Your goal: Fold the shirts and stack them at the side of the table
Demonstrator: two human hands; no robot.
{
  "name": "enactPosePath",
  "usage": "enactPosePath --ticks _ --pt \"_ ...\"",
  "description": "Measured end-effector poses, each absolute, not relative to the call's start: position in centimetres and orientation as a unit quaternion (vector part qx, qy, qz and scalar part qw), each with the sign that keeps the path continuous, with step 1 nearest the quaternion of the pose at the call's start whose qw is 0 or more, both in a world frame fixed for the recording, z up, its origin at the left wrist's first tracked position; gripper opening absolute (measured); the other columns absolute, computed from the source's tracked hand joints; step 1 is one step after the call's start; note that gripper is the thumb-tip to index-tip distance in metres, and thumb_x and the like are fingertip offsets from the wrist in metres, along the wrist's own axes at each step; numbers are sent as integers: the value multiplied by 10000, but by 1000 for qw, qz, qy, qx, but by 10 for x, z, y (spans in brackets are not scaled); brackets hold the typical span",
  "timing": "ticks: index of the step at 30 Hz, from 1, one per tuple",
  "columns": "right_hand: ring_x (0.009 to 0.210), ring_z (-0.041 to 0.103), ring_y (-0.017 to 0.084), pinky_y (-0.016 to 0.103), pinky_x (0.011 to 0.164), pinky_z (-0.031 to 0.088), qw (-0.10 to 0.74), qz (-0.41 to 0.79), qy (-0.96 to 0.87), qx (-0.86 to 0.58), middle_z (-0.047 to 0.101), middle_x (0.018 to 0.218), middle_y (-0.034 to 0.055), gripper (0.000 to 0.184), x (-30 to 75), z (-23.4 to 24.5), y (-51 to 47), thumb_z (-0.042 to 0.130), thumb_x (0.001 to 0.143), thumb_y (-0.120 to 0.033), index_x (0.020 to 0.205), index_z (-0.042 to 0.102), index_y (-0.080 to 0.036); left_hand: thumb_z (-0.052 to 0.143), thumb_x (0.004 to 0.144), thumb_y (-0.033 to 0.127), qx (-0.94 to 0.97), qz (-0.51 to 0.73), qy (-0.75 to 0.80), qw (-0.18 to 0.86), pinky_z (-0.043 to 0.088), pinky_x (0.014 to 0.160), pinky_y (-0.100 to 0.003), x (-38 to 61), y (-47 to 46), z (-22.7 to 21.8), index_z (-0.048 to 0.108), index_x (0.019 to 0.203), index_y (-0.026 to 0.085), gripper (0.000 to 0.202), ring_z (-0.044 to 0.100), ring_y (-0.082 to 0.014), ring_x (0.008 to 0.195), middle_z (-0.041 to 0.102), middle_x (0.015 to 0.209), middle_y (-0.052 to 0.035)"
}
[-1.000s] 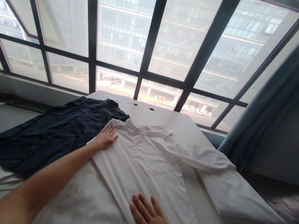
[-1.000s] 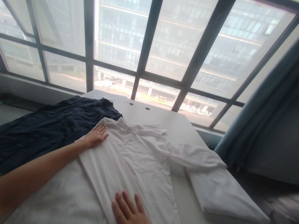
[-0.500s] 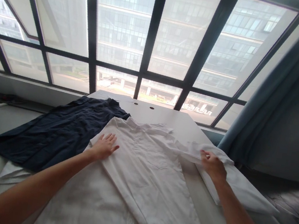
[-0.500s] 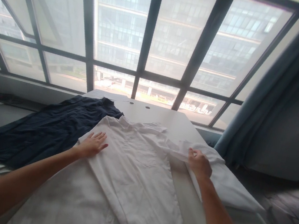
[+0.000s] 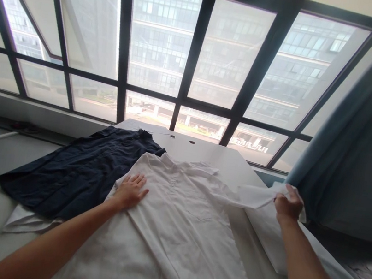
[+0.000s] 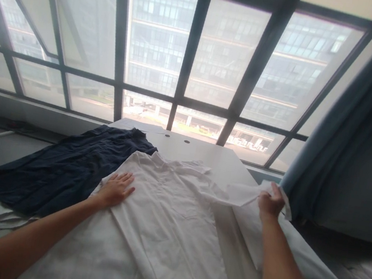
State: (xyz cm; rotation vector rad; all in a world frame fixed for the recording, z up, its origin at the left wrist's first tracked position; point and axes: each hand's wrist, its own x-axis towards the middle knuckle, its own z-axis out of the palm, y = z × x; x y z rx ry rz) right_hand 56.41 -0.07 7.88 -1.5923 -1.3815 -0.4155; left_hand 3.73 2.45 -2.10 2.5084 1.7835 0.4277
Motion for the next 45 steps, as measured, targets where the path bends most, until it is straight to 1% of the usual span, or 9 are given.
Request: enactPosePath --ticks 3,7,11,15,20,29,37,42,45 --pt "1244 548 310 381 870 536 523 -202 -593 -578 402 1524 181 526 497 84 -22 451 903 -212 1417 507 -112 306 975 536 796 232 548 114 227 1171 -492 33 27 -17 598 1302 168 572 408 -292 1392 521 1449 -137" --pt "1100 644 210 332 892 547 280 -169 -867 -375 586 1393 70 583 400 53 -78 427 850 -45 1381 552 -253 157 875 788 667 396 469 424 421 1023 -453 24 22 -1 544 1352 99 922 615 -320 1157 614 1319 -198" --pt "999 667 188 316 795 561 168 -103 -917 -346 546 1434 88 517 370 14 -114 408 838 -1 1257 607 -230 222 769 903 587 317 411 621 499 803 -376 11 0 21 458 1431 160 1023 653 -304 1029 628 1301 -181" --pt "1055 630 229 379 869 532 226 -91 -888 -389 631 1281 121 278 390 2 -106 458 857 -84 1059 620 -186 533 684 848 686 180 465 530 471 821 -317 7 -25 35 578 1313 173 923 627 -271 1016 684 1195 -130" --pt "1144 565 258 418 966 463 247 -113 -811 -519 625 1238 117 454 415 4 -79 470 765 -53 1188 577 -175 727 650 563 791 154 503 312 463 805 -338 16 -43 40 668 722 169 405 625 -274 865 689 825 -76" --pt "1117 547 261 363 927 422 143 -166 -727 -650 603 1254 127 523 424 -2 -38 459 817 -50 1318 557 -163 859 548 541 516 142 435 724 523 696 -277 18 -111 55 721 868 145 528 669 -193 742 731 824 -48" --pt "1027 566 238 324 898 410 44 -129 -784 -605 643 1097 121 360 455 3 -26 410 910 -87 1037 731 -185 798 562 592 565 99 498 650 515 670 -280 1 -124 36 700 934 168 572 684 -228 787 731 836 -32" --pt "1098 580 246 367 965 378 46 -111 -756 -644 672 1171 115 366 434 21 -22 452 835 -61 998 760 -173 780 657 468 759 20 597 260 511 787 -402 9 -126 56 708 936 194 398 686 -344 901 724 881 -99" --pt "1222 539 238 367 1052 348 95 -92 -771 -623 607 1344 115 378 403 21 -4 457 912 -211 1210 685 -161 702 788 498 841 86 519 130 451 949 -477 40 -119 62 701 1061 184 416 654 -366 1036 720 1023 -159"
